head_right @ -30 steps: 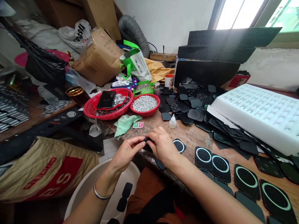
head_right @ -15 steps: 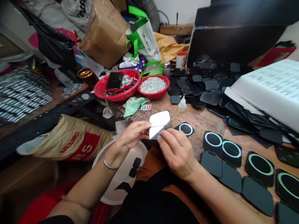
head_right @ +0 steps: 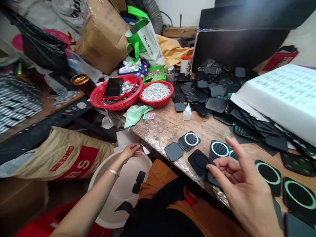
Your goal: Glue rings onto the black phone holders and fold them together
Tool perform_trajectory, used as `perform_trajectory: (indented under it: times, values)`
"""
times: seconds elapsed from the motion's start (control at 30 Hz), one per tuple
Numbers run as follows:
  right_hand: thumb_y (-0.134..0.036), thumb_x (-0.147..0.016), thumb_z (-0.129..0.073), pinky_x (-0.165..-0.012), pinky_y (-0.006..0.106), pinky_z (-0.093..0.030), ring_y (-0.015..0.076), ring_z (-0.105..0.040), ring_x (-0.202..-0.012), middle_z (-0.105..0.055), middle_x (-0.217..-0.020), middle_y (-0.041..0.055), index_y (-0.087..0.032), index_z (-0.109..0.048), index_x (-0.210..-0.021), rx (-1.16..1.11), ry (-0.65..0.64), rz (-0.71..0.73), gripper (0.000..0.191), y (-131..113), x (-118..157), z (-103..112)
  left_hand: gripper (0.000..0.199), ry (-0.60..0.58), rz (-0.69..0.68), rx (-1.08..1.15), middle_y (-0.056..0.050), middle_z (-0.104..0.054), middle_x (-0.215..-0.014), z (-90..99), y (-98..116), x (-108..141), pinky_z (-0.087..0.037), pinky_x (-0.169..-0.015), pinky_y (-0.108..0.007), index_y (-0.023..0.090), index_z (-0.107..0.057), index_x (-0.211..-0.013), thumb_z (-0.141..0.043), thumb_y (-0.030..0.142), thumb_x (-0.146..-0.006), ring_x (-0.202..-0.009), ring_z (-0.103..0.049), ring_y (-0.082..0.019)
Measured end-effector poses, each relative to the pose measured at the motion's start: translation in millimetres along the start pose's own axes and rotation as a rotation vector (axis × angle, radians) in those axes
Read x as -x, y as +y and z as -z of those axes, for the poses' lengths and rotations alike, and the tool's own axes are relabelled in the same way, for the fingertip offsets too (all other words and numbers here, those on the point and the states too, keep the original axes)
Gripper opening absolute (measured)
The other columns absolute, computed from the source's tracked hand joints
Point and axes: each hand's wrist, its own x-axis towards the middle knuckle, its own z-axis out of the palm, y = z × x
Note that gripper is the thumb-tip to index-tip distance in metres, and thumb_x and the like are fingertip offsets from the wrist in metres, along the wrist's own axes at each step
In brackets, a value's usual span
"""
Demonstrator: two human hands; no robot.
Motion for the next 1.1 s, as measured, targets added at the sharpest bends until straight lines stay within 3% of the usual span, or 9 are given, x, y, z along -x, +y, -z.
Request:
perform_trajectory:
  times: [0.07,0.17,0.27,0.4,0.53,0.67,0.83,0.93,1.1]
  values:
    - [-0.042,-0.067,-0.078,-0.060,0.029,-0.056,0.0196,-0.064,-0.069,-0.065,-0.082,0.0030,-0.026,-0.057,-0.122,-0.025,-0.023,-0.099,0.061,-1.1,-1.4,2.7,0.023,-0.059,-0.030,-0.128,0.004,-0.057,-0.055,-5.9,10.8,1.7,-0.039,-0.046,-0.020,0.013,-0.060,-0.075,-0.069,0.034,-0.080,-0.044,-0.050,-0.008]
    - [-0.042,-0.064,-0.080,-0.061,0.027,-0.057,0.0193,-0.066,-0.067,-0.067,-0.082,0.0043,-0.021,-0.067,-0.098,-0.075,-0.006,-0.265,0.042,9.2,-4.2,8.3,0.032,-0.228,-0.058,-0.319,0.004,-0.050,-0.039,-4.3,39.4,28.6,-0.029,-0.040,-0.022,0.016,-0.057,-0.057,-0.082,0.035,-0.062,-0.035,-0.045,-0.011]
    - [-0.037,-0.065,-0.081,-0.063,0.026,-0.057,0.0184,-0.067,-0.067,-0.066,-0.078,0.0019,-0.021,-0.064,-0.085,-0.241,-0.042,-0.379,0.031,23.4,-9.0,7.8,0.032,-0.414,-0.280,-0.451,0.002,-0.058,-0.051,-21.2,73.6,65.2,-0.034,-0.047,-0.022,0.018,-0.057,-0.063,-0.075,0.044,-0.068,-0.047,-0.052,-0.013]
    - [-0.036,-0.070,-0.079,-0.057,0.022,-0.052,0.0147,-0.063,-0.061,-0.066,-0.070,0.0023,-0.019,-0.060,-0.081,-0.381,-0.094,-0.438,0.027,27.1,-17.6,-3.8,0.034,-0.172,-0.811,-0.445,-0.003,-0.063,-0.090,-83.3,101.5,85.7,-0.044,-0.073,-0.028,0.021,-0.058,-0.094,-0.074,0.042,-0.072,-0.083,-0.058,-0.020]
    - [-0.037,-0.072,-0.077,-0.041,0.015,-0.034,0.0068,-0.046,-0.046,-0.058,-0.057,0.0001,-0.017,-0.057,-0.076,-0.466,-0.070,-0.448,0.029,18.6,-25.0,-11.1,0.073,-0.132,-0.977,-0.530,-0.010,-0.056,-0.114,-132.6,103.8,70.9,-0.039,-0.093,-0.040,0.025,-0.048,-0.123,-0.083,0.029,-0.060,-0.109,-0.052,-0.030]
    - [-0.037,-0.067,-0.080,-0.037,0.015,-0.020,0.0051,-0.033,-0.046,-0.047,-0.057,-0.0040,-0.017,-0.057,-0.068,-0.517,-0.017,-0.461,0.031,12.1,-29.1,-9.8,0.072,-0.172,-0.878,-0.490,-0.007,-0.059,-0.103,-138.4,106.1,54.5,-0.041,-0.088,-0.038,0.023,-0.051,-0.124,-0.079,0.016,-0.058,-0.099,-0.056,-0.028]
    - [-0.033,-0.065,-0.081,-0.055,0.019,-0.043,0.0094,-0.048,-0.063,-0.059,-0.077,0.0010,-0.016,-0.066,-0.066,-0.534,-0.022,-0.436,0.022,9.1,-31.0,-10.2,0.025,-0.491,-0.523,-0.250,-0.002,-0.065,-0.081,-119.3,112.1,57.6,-0.046,-0.073,-0.029,0.018,-0.070,-0.089,-0.072,0.021,-0.064,-0.078,-0.061,-0.020]
    - [-0.030,-0.065,-0.081,-0.067,0.020,-0.047,0.0113,-0.054,-0.071,-0.062,-0.075,0.0009,-0.017,-0.069,-0.068,-0.630,-0.066,-0.521,0.017,8.1,-29.9,-13.9,0.022,-0.634,-0.263,0.013,-0.001,-0.067,-0.074,-112.2,110.2,69.3,-0.046,-0.063,-0.024,0.016,-0.070,-0.089,-0.070,0.028,-0.070,-0.064,-0.059,-0.014]
    - [-0.025,-0.066,-0.082,-0.064,0.016,-0.047,0.0081,-0.052,-0.066,-0.059,-0.067,-0.0017,-0.016,-0.063,-0.060,-0.714,-0.120,-0.581,0.021,5.8,-23.4,-22.4,0.025,-0.811,-0.042,0.212,-0.005,-0.071,-0.078,-114.5,104.7,84.9,-0.051,-0.063,-0.025,0.015,-0.071,-0.093,-0.070,0.026,-0.070,-0.063,-0.065,-0.014]
